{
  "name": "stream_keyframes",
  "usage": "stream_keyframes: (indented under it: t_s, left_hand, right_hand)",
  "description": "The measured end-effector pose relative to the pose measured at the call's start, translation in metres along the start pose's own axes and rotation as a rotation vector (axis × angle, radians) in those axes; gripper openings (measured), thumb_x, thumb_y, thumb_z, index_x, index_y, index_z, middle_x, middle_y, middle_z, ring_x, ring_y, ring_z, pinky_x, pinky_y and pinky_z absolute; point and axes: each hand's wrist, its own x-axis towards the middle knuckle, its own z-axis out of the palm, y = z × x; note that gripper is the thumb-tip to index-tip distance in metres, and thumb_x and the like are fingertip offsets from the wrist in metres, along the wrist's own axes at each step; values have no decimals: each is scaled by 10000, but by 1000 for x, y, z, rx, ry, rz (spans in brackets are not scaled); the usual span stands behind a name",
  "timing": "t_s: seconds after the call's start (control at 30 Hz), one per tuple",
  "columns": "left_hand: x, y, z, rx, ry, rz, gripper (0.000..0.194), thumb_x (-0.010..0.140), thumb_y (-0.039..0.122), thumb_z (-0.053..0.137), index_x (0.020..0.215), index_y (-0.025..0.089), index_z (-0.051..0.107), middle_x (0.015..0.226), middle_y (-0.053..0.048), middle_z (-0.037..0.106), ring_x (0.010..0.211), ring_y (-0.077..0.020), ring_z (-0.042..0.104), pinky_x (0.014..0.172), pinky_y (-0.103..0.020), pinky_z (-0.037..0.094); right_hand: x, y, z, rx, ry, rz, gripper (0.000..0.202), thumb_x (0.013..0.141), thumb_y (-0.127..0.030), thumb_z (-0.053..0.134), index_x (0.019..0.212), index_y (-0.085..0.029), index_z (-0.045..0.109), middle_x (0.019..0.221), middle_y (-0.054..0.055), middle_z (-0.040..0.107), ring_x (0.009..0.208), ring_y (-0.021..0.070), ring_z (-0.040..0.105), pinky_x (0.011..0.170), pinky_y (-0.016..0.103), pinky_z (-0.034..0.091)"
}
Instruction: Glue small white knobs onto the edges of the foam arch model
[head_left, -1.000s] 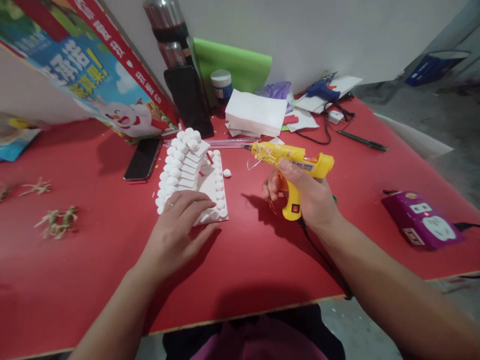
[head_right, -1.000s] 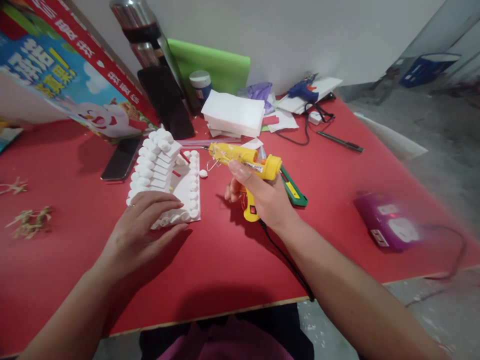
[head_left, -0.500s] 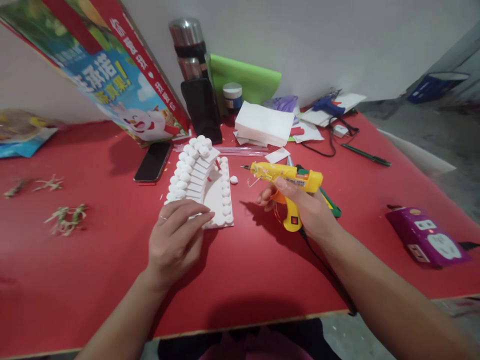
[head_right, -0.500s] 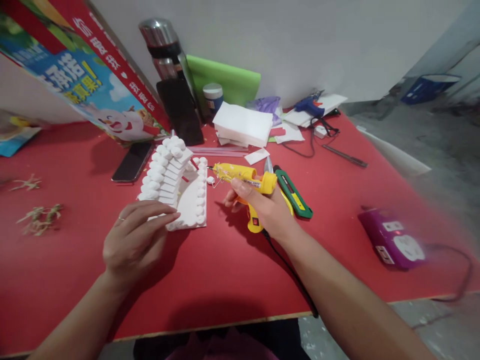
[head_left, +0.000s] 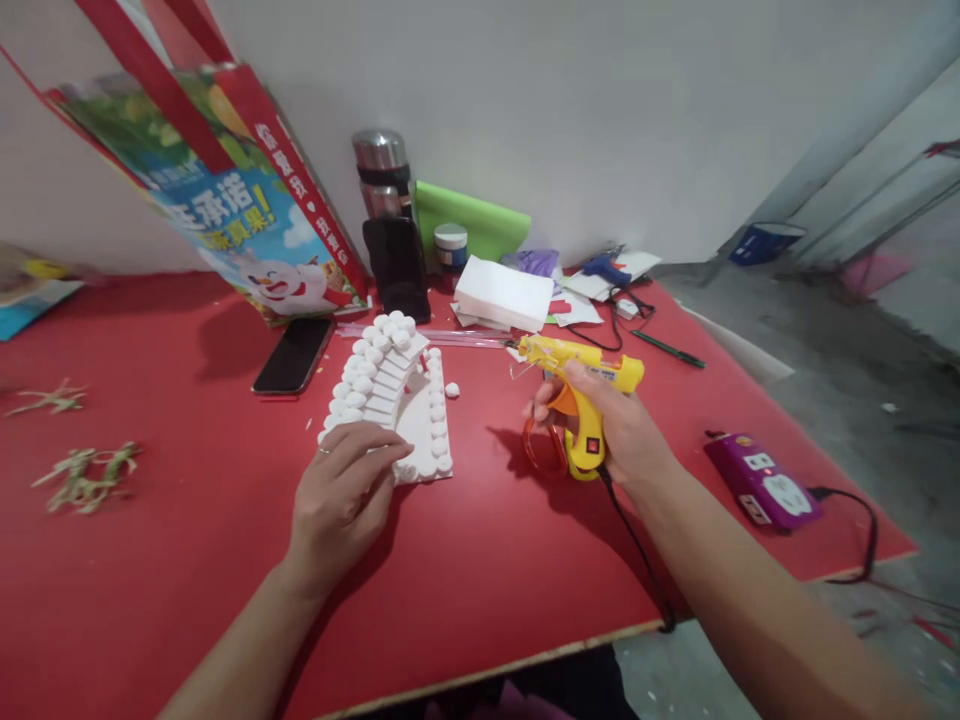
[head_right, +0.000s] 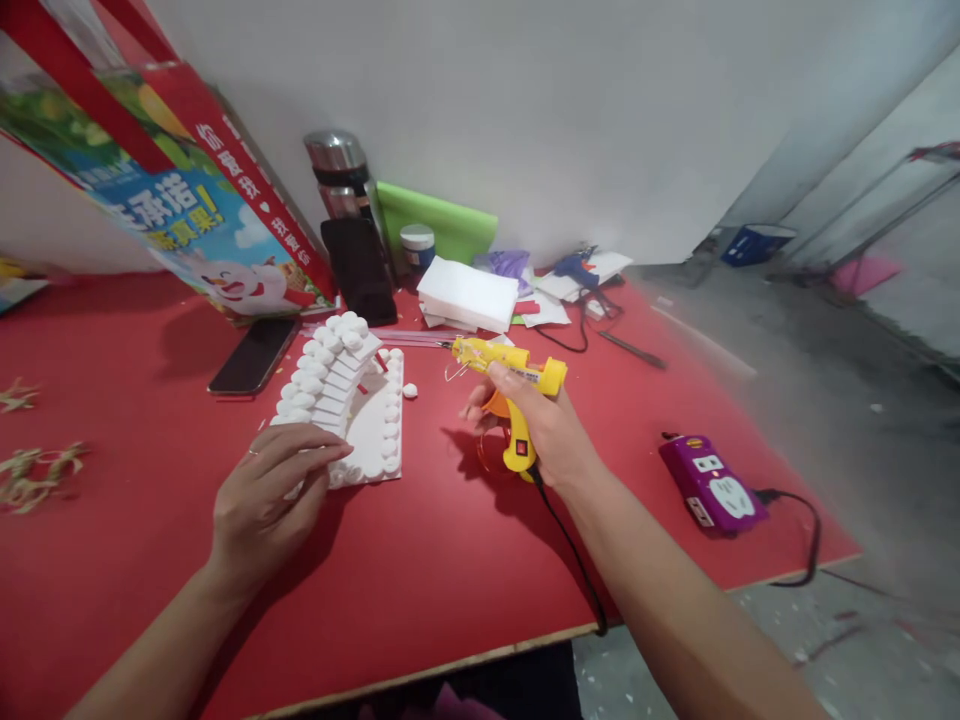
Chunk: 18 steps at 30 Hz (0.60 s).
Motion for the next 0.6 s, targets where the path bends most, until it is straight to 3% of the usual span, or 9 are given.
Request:
stream_keyframes:
  t_s: [0.1,0.2,0.27,0.4,0.5,0.6]
  left_hand:
    - [-1,-1,0,3,11,11,312,903,7,615,1040,249,758,1007,-72,774,977,-249,722,887,-432,590]
    - [-3,-3,-3,23,42,22,351,905,-11,623,1098,260,734,1037,-67,762,1011,-250,710,908,-438,576]
    - [-4,-5,-5,48,74,8,374,910,-14,629,1133,271,724,1064,-64,757,1032,-251,706,929,-447,565]
    - [-6,-10,-6,75,106,-17,363,919,11,637,1130,293,725,1069,-58,758,1021,-257,713,944,-466,559]
    - [-6,-12,-6,71,107,-11,345,920,35,643,1119,302,730,1056,-57,763,1007,-265,720,936,-484,567]
    - [-6,-10,-9,103,153,-56,301,927,70,656,1109,295,740,1081,-65,769,1025,-278,727,950,-519,576]
  right_hand:
    - [-13,-5,-9,-114,7,-26,423,854,-603,825,904,-187,760,833,49,750,756,196,743,669,307,627]
    - [-22,-3,-36,-292,97,-98,399,896,-581,797,917,-182,787,871,67,771,777,192,724,735,314,622]
    - [-23,-3,-62,-368,225,-90,416,900,-597,782,917,-181,798,902,77,782,741,190,708,675,305,604]
    - [-17,-8,-112,-538,505,-99,455,781,-596,867,869,-154,801,852,93,782,732,209,706,634,305,589]
    - [-11,-10,-136,-714,588,-74,459,763,-601,856,832,-149,807,757,97,767,648,216,665,524,306,517]
    - [-9,-5,-145,-834,624,-30,497,765,-628,824,836,-136,813,690,98,739,595,217,626,492,321,462]
